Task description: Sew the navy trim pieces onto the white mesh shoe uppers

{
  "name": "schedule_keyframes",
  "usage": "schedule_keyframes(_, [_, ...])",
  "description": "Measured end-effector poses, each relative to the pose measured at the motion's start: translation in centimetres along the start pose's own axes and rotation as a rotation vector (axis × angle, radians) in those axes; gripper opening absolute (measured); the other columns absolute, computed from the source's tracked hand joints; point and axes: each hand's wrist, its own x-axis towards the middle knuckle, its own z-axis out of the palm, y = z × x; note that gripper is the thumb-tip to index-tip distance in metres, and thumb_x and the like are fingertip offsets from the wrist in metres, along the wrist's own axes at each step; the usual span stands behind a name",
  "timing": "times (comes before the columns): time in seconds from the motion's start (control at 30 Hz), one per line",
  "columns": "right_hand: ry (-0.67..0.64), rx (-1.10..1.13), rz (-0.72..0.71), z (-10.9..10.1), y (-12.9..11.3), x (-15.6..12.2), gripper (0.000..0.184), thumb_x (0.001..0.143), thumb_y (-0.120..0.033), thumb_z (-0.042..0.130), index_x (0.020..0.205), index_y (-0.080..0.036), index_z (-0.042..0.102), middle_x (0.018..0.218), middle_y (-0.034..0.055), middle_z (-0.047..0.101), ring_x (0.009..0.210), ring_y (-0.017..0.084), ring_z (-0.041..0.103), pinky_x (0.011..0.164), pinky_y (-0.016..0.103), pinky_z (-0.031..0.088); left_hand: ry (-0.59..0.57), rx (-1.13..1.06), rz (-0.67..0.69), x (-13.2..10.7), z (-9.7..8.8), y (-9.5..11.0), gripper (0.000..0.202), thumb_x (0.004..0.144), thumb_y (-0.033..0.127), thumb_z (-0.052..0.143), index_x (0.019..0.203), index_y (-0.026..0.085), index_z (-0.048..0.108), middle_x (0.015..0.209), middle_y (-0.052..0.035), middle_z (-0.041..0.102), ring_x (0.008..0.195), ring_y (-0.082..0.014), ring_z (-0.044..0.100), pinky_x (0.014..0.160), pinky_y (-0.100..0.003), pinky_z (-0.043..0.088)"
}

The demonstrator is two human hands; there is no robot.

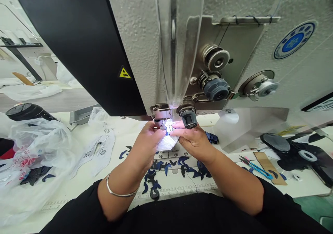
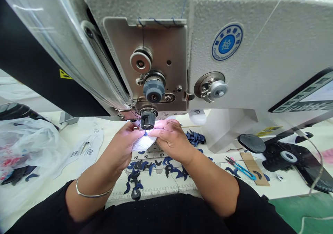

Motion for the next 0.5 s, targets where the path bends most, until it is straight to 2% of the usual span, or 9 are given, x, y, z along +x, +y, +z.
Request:
schedule_keyframes(0.3, [-0.014,0.022,0.013,0.11,0.38,-0.14,0.023,0.094,-0.015,0.059,0.105,-0.028,0.074,0.118,0.0044,0.069,0.111,0.019,0.064,0.100,0.043,0.050,0.031,-0.001,0.029,-0.05,0.19,-0.37,0.026,0.073,0.022,0.070,0.094,0.022,0.055,0.076,0.0035,0.062,0.068,-0.0136,0.059,0.062,-0.025,0.045])
schedule_keyframes(0.5, [-0.060,0.083,0.070,0.09,0.45,-0.23,0.026,0.094,-0.016,0.058,0.107,-0.032,0.073,0.115,0.0015,0.070,0.110,0.019,0.065,0.099,0.043,0.050,0.045,0.012,0.065,-0.59,0.69,-0.12,0.019,0.074,0.019,0.065,0.090,0.022,0.055,0.075,0.0030,0.060,0.066,-0.0128,0.058,0.062,-0.025,0.044])
